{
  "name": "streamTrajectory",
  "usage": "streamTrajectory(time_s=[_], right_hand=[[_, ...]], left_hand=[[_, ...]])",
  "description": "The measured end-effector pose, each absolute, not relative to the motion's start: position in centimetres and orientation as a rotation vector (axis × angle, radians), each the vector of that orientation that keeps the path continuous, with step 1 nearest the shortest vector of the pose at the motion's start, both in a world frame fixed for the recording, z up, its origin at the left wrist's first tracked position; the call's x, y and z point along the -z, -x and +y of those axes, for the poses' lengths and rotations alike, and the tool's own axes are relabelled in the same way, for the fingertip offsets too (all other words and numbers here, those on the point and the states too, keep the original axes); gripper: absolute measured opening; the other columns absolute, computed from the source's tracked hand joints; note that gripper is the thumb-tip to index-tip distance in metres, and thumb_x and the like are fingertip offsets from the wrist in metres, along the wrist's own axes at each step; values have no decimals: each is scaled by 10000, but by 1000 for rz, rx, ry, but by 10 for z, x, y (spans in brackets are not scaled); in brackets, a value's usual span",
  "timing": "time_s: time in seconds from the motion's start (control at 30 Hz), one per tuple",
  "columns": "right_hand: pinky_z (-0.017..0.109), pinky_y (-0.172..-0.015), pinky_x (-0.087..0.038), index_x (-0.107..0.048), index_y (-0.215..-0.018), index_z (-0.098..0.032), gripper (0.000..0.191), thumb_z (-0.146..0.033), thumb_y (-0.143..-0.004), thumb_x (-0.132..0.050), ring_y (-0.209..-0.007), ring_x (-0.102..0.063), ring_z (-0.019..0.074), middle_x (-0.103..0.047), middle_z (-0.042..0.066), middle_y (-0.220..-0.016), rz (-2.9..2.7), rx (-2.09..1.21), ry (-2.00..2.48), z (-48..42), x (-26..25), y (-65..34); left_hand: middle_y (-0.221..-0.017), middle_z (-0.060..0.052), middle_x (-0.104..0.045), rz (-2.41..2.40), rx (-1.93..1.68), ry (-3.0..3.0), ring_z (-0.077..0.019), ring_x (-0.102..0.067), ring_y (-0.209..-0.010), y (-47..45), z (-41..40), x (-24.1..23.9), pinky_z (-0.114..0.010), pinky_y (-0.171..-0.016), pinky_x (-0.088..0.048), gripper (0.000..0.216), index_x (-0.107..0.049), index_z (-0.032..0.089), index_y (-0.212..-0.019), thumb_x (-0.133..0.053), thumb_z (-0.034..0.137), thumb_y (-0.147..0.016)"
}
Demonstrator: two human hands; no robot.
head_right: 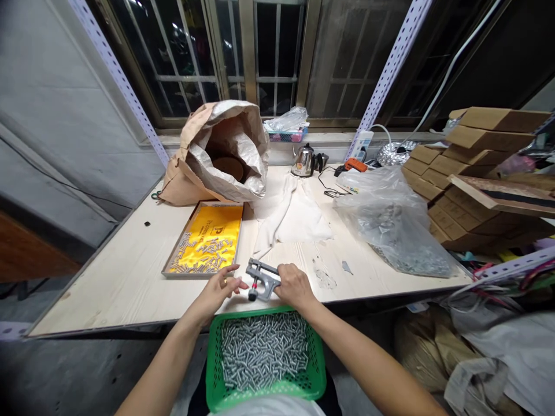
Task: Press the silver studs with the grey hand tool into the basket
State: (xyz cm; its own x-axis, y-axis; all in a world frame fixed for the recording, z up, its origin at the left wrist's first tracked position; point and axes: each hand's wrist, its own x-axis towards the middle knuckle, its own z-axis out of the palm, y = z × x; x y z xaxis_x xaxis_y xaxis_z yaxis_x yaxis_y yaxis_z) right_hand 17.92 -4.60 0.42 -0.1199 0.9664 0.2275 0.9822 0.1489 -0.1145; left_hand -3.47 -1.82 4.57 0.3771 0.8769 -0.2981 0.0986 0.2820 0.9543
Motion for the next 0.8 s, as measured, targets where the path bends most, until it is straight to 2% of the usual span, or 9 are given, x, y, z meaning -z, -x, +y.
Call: streamTrajectory(time_s=[0.13,0.23,0.33,0.47,0.6,0.7,0.8], right_hand=[[246,-562,-299,-542,-728,-188,68,-224,-764,-497,-627,-511,159,-589,33,-666,-2239,19,1939,-40,-3,-179],[265,-621,-326,-551,-831,-177,116,-264,-776,-498,-723,-520,186,-604,55,-754,-2205,56,1951,-40,-11,-178],[313,-737,-356,-543,-887,-162,198,-304,-749,-529,-858,-496,225,-592,89,-890,-2175,127,1910,-43,-24,-177],[401,-889,-347,-574,-907,-151,256,-338,-733,-562,-1008,-448,271,-539,136,-1096,-2113,275,1698,-51,-33,-175],[513,-1048,-213,-537,-1093,-137,404,-362,-757,-538,-1171,-380,296,-472,153,-1220,-2039,329,1614,-60,-35,-173],[566,-1076,-129,-532,-1093,-125,391,-342,-767,-524,-1205,-367,302,-455,163,-1241,-2003,342,1649,-64,-33,-180],[598,-1067,-120,-533,-1088,-125,387,-341,-767,-536,-1205,-373,311,-447,166,-1247,-1984,339,1674,-67,-27,-190]], left_hand=[[-770,-87,-692,1147,-680,-1134,-127,-536,-611,31,-24,-43,-234,-576,-351,491,-594,111,-931,-551,556,-729],[-687,-67,-674,1129,-613,-1144,-122,-510,-585,28,-32,-43,-230,-560,-327,456,-651,114,-732,-546,558,-721],[-542,-10,-598,1117,-569,-1187,-105,-453,-525,25,-39,-42,-230,-547,-298,337,-640,122,-590,-650,455,-645],[-542,4,-588,1124,-598,-1233,-115,-472,-544,20,-43,-38,-238,-577,-326,179,-644,129,-582,-675,305,-590],[-555,-3,-580,1213,-663,-1358,-124,-483,-549,22,-49,-41,-240,-563,-339,105,-614,141,-555,-617,227,-615],[-590,-10,-586,1225,-708,-1457,-129,-492,-564,34,-59,-54,-237,-555,-348,99,-602,152,-572,-589,217,-647],[-681,-31,-637,1144,-597,-1652,-157,-545,-648,47,-55,-66,-244,-600,-377,94,-651,162,-643,-617,246,-670]])
